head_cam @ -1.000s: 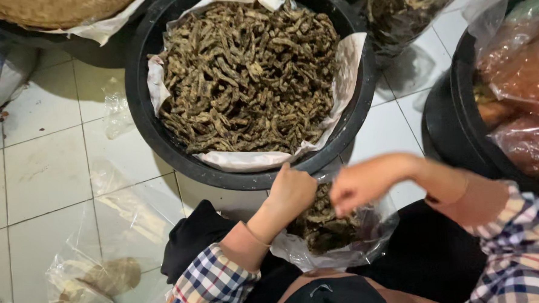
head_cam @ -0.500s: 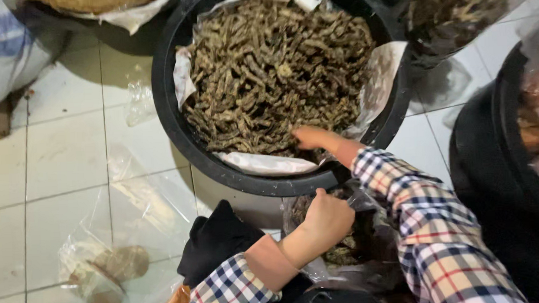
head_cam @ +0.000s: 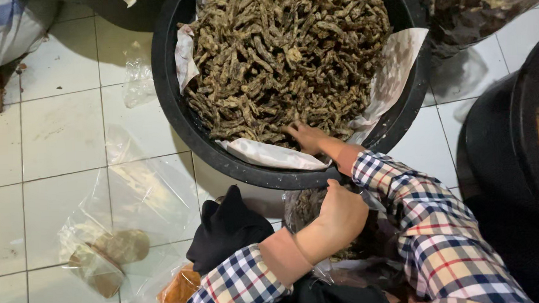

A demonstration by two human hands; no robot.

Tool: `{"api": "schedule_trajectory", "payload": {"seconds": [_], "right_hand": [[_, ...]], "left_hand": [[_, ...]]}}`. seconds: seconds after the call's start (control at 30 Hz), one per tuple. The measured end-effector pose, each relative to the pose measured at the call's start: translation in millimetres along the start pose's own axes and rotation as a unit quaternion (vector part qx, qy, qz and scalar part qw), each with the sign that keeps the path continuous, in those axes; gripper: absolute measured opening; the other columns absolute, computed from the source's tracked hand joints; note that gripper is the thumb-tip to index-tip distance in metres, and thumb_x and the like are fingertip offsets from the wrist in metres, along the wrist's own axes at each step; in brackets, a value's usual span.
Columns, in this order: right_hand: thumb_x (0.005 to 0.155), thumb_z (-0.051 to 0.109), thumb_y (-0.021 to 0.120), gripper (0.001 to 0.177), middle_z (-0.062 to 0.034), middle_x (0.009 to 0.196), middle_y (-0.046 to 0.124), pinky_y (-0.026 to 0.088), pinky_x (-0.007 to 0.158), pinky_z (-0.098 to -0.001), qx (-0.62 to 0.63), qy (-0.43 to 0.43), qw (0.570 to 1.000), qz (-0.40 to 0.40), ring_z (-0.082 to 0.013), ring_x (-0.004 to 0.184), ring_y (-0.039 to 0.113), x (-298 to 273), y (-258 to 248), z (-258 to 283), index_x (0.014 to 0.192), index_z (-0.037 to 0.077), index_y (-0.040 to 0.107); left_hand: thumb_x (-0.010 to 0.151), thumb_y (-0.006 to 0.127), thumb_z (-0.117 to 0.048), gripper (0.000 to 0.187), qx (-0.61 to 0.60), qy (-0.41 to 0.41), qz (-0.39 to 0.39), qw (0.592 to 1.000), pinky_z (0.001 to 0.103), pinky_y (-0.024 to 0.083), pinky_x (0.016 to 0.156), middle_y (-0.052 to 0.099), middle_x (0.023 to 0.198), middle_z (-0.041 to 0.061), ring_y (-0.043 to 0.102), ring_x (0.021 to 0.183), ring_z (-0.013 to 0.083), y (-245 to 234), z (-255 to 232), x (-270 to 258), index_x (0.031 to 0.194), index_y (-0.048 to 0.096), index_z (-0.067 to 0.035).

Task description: The person scoops dried fish from a large black basin and places it into a clear plastic bag. They repeatedly transfer handfuls of the dried fish into the bag, filling it progressively.

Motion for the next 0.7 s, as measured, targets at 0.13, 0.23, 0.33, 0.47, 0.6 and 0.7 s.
{"api": "schedule_trajectory", "payload": {"seconds": [0.13,0.23,0.33,0.47,0.6,0.7], "right_hand": [[0.083,0.029,0.076,0.087,-0.0231,0.152,0.041,0.053,0.093,-0.0519,-0.016,-0.018,1.0,-0.01,-0.045,0.123,0.061,2.0,11.6,-7.1,0.158,0.024,0.033],[0.082,0.033,0.076,0.091,-0.0194,0.15,0.048,0.053,0.097,-0.0524,-0.009,-0.009,1.0,0.011,-0.044,0.125,0.061,9.4,18.0,-12.7,0.16,0.023,0.032],[0.074,0.036,0.082,0.096,-0.0164,0.154,0.04,0.05,0.098,-0.0502,0.044,0.027,0.998,0.038,-0.0418,0.128,0.055,15.6,29.2,-19.7,0.155,0.027,0.032],[0.081,0.041,0.084,0.09,-0.0203,0.155,0.032,0.04,0.107,-0.0477,0.147,-0.03,0.988,0.019,-0.0407,0.136,0.04,29.7,30.4,-38.3,0.156,0.023,0.038],[0.086,0.051,0.074,0.073,-0.0187,0.149,0.056,0.043,0.121,-0.046,0.315,-0.127,0.94,0.021,-0.037,0.141,0.051,44.0,43.1,-47.1,0.144,0.011,0.055],[0.101,0.061,0.067,0.075,-0.0291,0.149,0.039,0.038,0.121,-0.0522,0.371,-0.026,0.926,0.067,-0.0488,0.141,0.039,55.4,58.1,-45.6,0.145,0.003,0.045]], "left_hand": [[0.088,0.065,-0.021,0.022,0.019,-0.013,-0.012,1.0,0.06,0.045,0.102,0.078,0.093,0.017,0.074,0.094,0.0371,2.8,3.5,2.8,0.095,0.082,-0.009],[0.087,0.065,-0.021,0.021,-0.002,-0.008,-0.033,0.999,0.059,0.046,0.101,0.078,0.092,0.016,0.075,0.091,0.0357,3.5,9.0,2.0,0.093,0.082,-0.009],[0.086,0.066,-0.02,0.021,-0.011,-0.012,-0.025,1.0,0.057,0.047,0.101,0.078,0.092,0.016,0.075,0.092,0.0352,7.8,11.9,-1.5,0.092,0.082,-0.009],[0.086,0.066,-0.02,0.02,-0.016,-0.014,-0.031,0.999,0.057,0.047,0.101,0.078,0.092,0.016,0.075,0.091,0.0348,4.0,13.6,1.9,0.092,0.082,-0.009],[0.085,0.067,-0.022,0.021,-0.008,-0.013,-0.024,1.0,0.058,0.047,0.101,0.078,0.093,0.016,0.075,0.092,0.0347,2.7,12.3,1.5,0.092,0.082,-0.008],[0.086,0.067,-0.021,0.02,-0.007,-0.01,-0.016,1.0,0.058,0.046,0.102,0.078,0.093,0.015,0.075,0.092,0.0337,2.3,11.5,2.5,0.093,0.082,-0.009]]}}
Point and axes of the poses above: each hand's wrist, its own x-axis towards the middle knuckle, its own y-axis out of the palm, z = x × y, the point moved 3 cm from there along x, towards the middle knuckle
